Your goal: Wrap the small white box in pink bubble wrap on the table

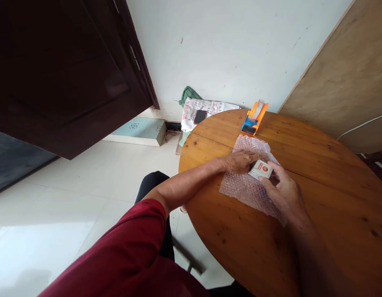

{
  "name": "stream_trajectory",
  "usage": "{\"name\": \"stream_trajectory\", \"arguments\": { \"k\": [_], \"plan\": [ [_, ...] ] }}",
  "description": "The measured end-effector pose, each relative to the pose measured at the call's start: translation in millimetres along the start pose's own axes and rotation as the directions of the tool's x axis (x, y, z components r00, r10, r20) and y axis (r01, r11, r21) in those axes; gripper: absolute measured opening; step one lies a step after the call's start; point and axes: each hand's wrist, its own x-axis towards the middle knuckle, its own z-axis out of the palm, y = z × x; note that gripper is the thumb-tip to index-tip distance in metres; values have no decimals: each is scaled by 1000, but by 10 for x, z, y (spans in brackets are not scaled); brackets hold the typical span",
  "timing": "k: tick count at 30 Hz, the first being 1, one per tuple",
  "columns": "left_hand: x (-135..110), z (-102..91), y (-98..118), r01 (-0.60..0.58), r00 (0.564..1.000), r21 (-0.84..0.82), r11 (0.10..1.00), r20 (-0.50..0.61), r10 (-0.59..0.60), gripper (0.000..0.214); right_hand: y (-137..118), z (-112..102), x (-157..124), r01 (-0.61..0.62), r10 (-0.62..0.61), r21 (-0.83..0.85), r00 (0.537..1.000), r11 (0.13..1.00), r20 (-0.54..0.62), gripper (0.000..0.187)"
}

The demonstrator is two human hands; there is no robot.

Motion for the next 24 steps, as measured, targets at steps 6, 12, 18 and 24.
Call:
{"name": "stream_trajectory", "arguments": {
  "k": [6, 12, 18, 24],
  "plan": [
    [-7, -2, 11, 12, 1000, 21, 1000, -26, -12, 59, -13, -8, -5, -28, 28, 34, 1000, 999, 7, 54],
    [-11, -5, 33, 18, 999, 16, 1000, -26, -18, 59, 41, 42, 4, 6, -5, 29, 1000, 1000, -29, 68],
    [-5, 34, 4, 13, 999, 35, 999, -51, -11, 57, 31, 47, 4, 71, -69, 46, 996, 996, -57, 69],
    [5, 78, -44, -13, 997, 30, 999, -80, 15, 44, -1, 12, 11, 70, -67, 74, 997, 995, -41, 51]
  ]
}}
